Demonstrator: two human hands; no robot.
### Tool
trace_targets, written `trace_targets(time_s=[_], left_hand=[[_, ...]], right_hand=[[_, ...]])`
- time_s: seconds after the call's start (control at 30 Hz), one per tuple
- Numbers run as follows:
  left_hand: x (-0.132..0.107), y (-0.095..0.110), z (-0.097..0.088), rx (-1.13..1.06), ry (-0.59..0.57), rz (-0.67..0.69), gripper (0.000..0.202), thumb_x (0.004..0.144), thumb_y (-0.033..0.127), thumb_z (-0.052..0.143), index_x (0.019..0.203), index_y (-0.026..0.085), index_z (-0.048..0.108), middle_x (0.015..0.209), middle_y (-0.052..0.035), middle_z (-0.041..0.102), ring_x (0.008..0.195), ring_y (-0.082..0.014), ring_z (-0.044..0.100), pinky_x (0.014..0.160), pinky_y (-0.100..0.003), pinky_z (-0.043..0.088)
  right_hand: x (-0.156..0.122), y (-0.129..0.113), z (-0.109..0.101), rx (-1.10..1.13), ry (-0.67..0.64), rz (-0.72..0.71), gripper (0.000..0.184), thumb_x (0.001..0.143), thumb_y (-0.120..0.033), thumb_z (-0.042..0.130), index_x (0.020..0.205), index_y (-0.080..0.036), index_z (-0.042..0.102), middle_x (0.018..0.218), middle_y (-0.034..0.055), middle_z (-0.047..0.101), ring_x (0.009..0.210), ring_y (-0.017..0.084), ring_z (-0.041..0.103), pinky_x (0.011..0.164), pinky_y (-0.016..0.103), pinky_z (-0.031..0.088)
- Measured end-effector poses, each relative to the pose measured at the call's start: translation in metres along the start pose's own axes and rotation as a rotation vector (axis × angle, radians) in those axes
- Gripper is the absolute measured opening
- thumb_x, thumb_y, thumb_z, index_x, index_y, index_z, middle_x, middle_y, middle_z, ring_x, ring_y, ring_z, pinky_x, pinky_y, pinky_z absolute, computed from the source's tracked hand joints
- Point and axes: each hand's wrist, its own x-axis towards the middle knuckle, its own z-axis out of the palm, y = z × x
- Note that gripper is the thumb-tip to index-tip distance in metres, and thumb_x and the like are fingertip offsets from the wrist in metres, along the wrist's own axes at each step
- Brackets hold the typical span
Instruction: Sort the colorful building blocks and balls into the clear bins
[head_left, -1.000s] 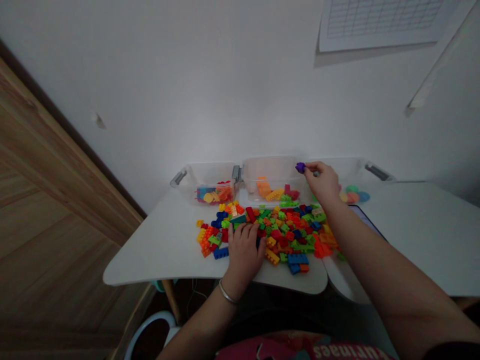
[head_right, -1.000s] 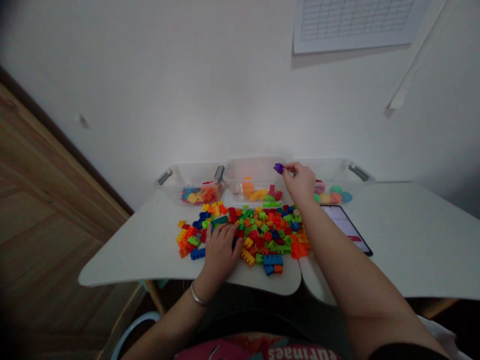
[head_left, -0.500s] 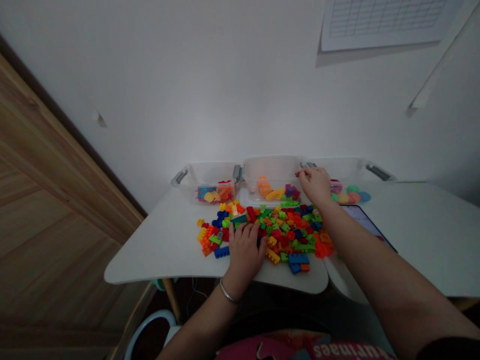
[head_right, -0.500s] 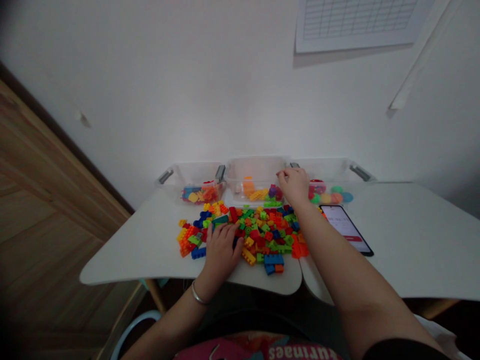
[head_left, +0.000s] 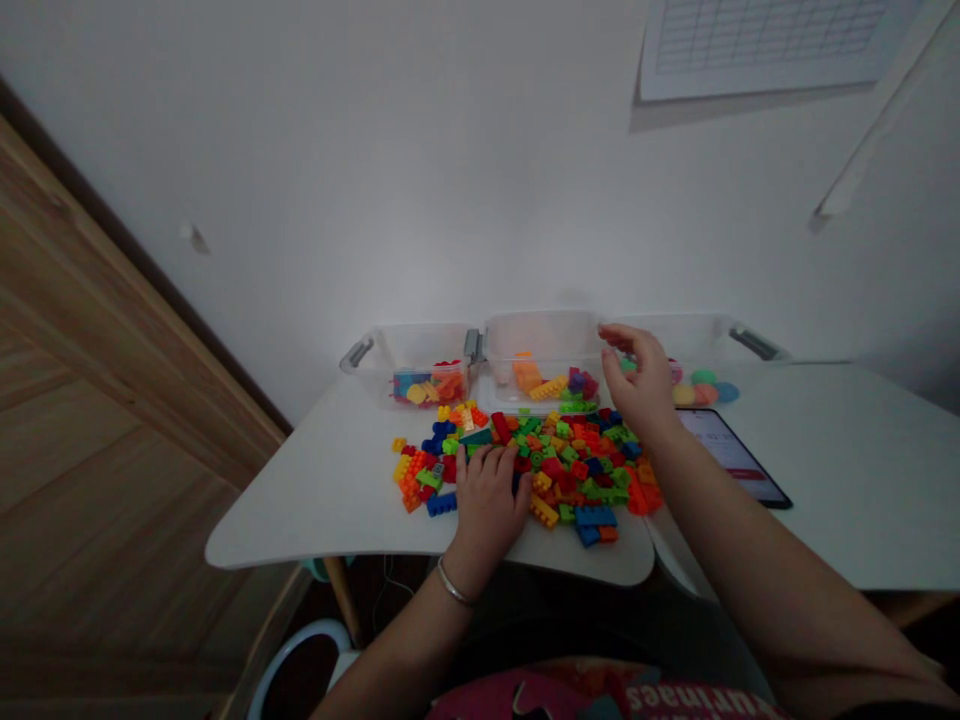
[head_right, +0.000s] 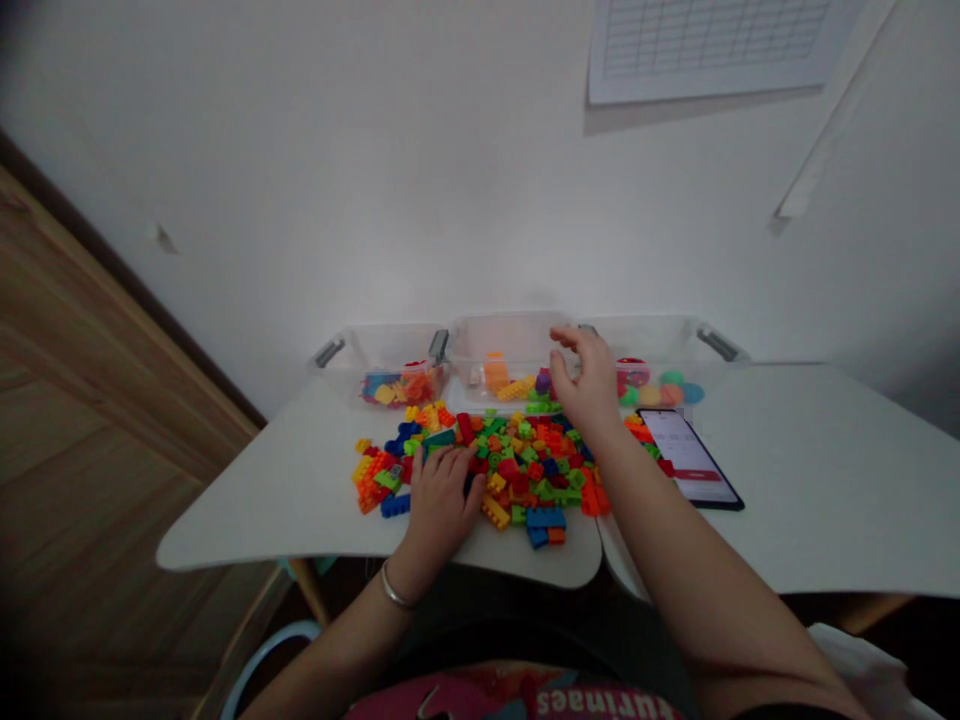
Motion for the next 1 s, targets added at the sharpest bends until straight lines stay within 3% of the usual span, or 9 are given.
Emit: trace_targets(time_s=[0.1, 0.23, 0.37, 0.47, 0.67, 1.0], left_hand=[[0.0, 0.001, 0.0, 0.003, -0.003, 0.004, 0.033, 0.09, 0.03, 0.056, 0.12, 0.018, 0.063, 0.115, -0.0083, 0.07, 0.116, -0.0281, 0.057, 0.116, -0.061, 0.022], [0.0, 0.003, -0.001, -0.007, -0.006, 0.005, 0.033, 0.091, 0.03, 0.055, 0.121, 0.018, 0.062, 0.115, -0.0085, 0.069, 0.117, -0.028, 0.056, 0.117, -0.061, 0.02], [0.0, 0.003, -0.002, -0.011, -0.01, -0.005, 0.033, 0.09, 0.03, 0.055, 0.12, 0.018, 0.063, 0.115, -0.0083, 0.069, 0.116, -0.028, 0.056, 0.117, -0.061, 0.02], [0.0, 0.002, -0.002, -0.006, -0.005, 0.004, 0.033, 0.091, 0.03, 0.054, 0.12, 0.019, 0.063, 0.114, -0.0082, 0.07, 0.115, -0.0277, 0.056, 0.117, -0.061, 0.021], [0.001, 0.002, -0.002, 0.003, 0.001, 0.005, 0.032, 0.091, 0.031, 0.054, 0.12, 0.019, 0.063, 0.114, -0.0085, 0.07, 0.116, -0.0277, 0.056, 0.116, -0.061, 0.022], [0.0, 0.003, -0.002, 0.0, -0.005, 0.006, 0.033, 0.091, 0.031, 0.053, 0.12, 0.018, 0.062, 0.115, -0.0085, 0.069, 0.116, -0.0275, 0.056, 0.117, -0.061, 0.02]], right_hand=[[-0.019, -0.007, -0.005, 0.042, -0.051, -0.026, 0.021, 0.086, -0.024, 0.051, 0.101, -0.022, 0.065, 0.094, 0.0062, 0.07, 0.081, 0.02, 0.063, 0.078, 0.038, 0.052], [-0.045, 0.002, 0.002, -0.012, -0.303, -0.048, 0.016, 0.086, -0.026, 0.054, 0.089, -0.022, 0.068, 0.092, 0.0068, 0.073, 0.088, 0.023, 0.066, 0.084, 0.04, 0.051], [-0.06, 0.011, 0.012, -0.136, -0.607, 0.123, 0.017, 0.084, -0.026, 0.057, 0.091, -0.02, 0.071, 0.094, 0.0076, 0.074, 0.092, 0.024, 0.066, 0.087, 0.04, 0.051], [-0.065, 0.011, 0.016, -0.208, -0.73, 0.2, 0.021, 0.083, -0.027, 0.059, 0.098, -0.021, 0.072, 0.101, 0.0076, 0.074, 0.097, 0.024, 0.066, 0.09, 0.039, 0.05], [-0.069, 0.008, 0.02, -0.308, -0.764, 0.246, 0.024, 0.082, -0.033, 0.063, 0.102, -0.023, 0.073, 0.108, 0.0089, 0.074, 0.102, 0.027, 0.066, 0.091, 0.04, 0.05], [-0.066, 0.002, 0.016, -0.372, -0.749, 0.231, 0.027, 0.083, -0.034, 0.062, 0.104, -0.021, 0.073, 0.101, 0.0117, 0.074, 0.097, 0.029, 0.066, 0.085, 0.042, 0.05]])
